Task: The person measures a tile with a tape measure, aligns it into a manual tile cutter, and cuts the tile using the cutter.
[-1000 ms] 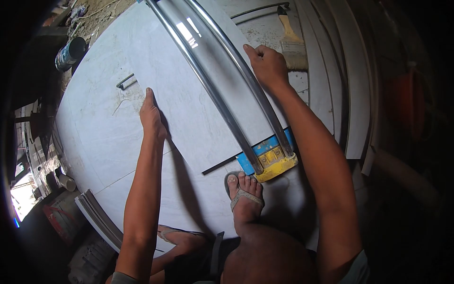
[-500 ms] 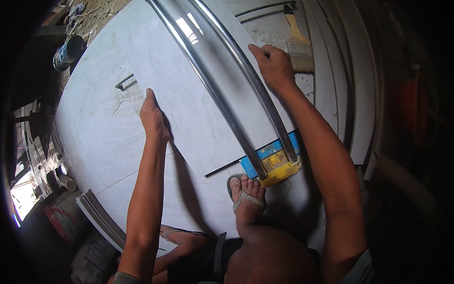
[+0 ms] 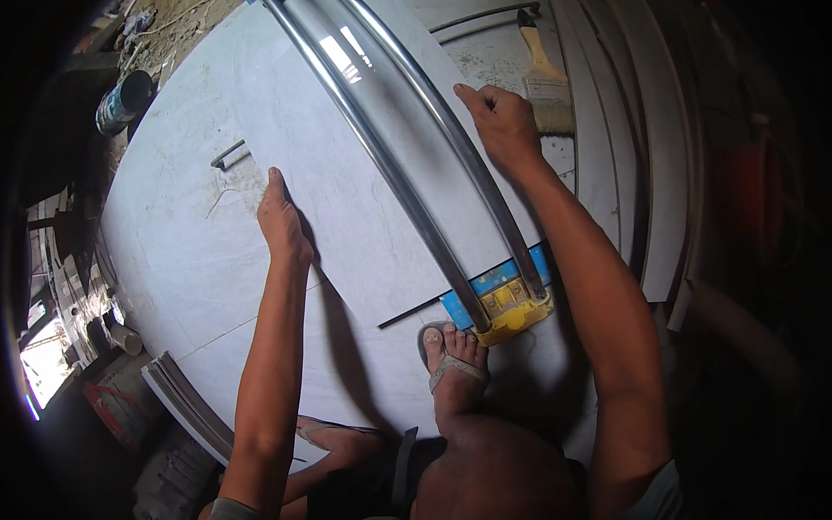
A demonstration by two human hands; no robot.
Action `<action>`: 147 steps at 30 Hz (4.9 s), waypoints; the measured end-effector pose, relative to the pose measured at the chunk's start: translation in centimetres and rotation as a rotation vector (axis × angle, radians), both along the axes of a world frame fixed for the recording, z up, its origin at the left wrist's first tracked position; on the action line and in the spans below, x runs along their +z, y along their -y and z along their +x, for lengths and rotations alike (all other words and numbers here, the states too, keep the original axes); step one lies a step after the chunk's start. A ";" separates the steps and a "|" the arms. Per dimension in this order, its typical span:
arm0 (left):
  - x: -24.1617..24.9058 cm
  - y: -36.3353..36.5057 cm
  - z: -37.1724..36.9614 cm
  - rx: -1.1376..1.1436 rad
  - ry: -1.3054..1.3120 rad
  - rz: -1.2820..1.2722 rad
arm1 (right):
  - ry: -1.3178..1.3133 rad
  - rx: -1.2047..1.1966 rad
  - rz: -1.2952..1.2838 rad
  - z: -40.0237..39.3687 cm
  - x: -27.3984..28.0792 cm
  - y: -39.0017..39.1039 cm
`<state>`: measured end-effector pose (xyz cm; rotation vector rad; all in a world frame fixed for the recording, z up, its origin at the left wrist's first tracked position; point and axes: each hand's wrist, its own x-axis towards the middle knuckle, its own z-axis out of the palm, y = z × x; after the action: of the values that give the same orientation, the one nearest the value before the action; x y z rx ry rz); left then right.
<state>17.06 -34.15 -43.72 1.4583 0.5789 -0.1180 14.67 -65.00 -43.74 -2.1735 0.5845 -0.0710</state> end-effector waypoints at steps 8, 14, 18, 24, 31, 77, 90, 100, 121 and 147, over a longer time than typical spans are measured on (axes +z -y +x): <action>-0.1 0.0 -0.2 -0.002 0.012 -0.007 | -0.006 0.024 -0.026 0.4 0.0 0.3; -0.2 0.2 -0.4 -0.002 0.021 -0.019 | 0.012 0.026 0.000 0.5 0.3 0.2; 0.2 -0.2 -0.1 -0.046 -0.021 -0.053 | -0.004 0.022 -0.027 0.6 -0.1 0.2; -0.3 0.2 0.2 0.025 -0.001 0.008 | 0.042 0.021 -0.039 0.7 -0.2 0.1; -1.4 -1.7 0.4 -0.091 -0.167 -0.167 | -0.058 0.024 -0.040 0.4 0.8 0.4; 1.0 0.1 -10.6 -0.110 -0.243 -0.193 | -0.108 0.089 -0.106 -4.6 1.8 0.1; -0.7 -0.9 -11.3 -0.113 -0.202 -0.274 | 0.468 0.316 0.164 11.1 17.4 -4.8; -4.1 -0.5 -12.5 -0.014 -0.037 -0.126 | -0.297 0.482 -0.069 17.6 24.0 -6.5; -2.5 -0.8 -12.0 -0.200 0.012 0.014 | -0.869 0.108 0.216 -36.5 27.4 -2.6; -2.5 -0.8 -11.6 -0.194 -0.074 0.163 | -1.046 0.150 0.026 -38.4 24.9 -3.9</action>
<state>5.43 -33.39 -46.21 1.6727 0.5146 -0.2840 -23.77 -61.05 -18.79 -2.0989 0.9579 1.1977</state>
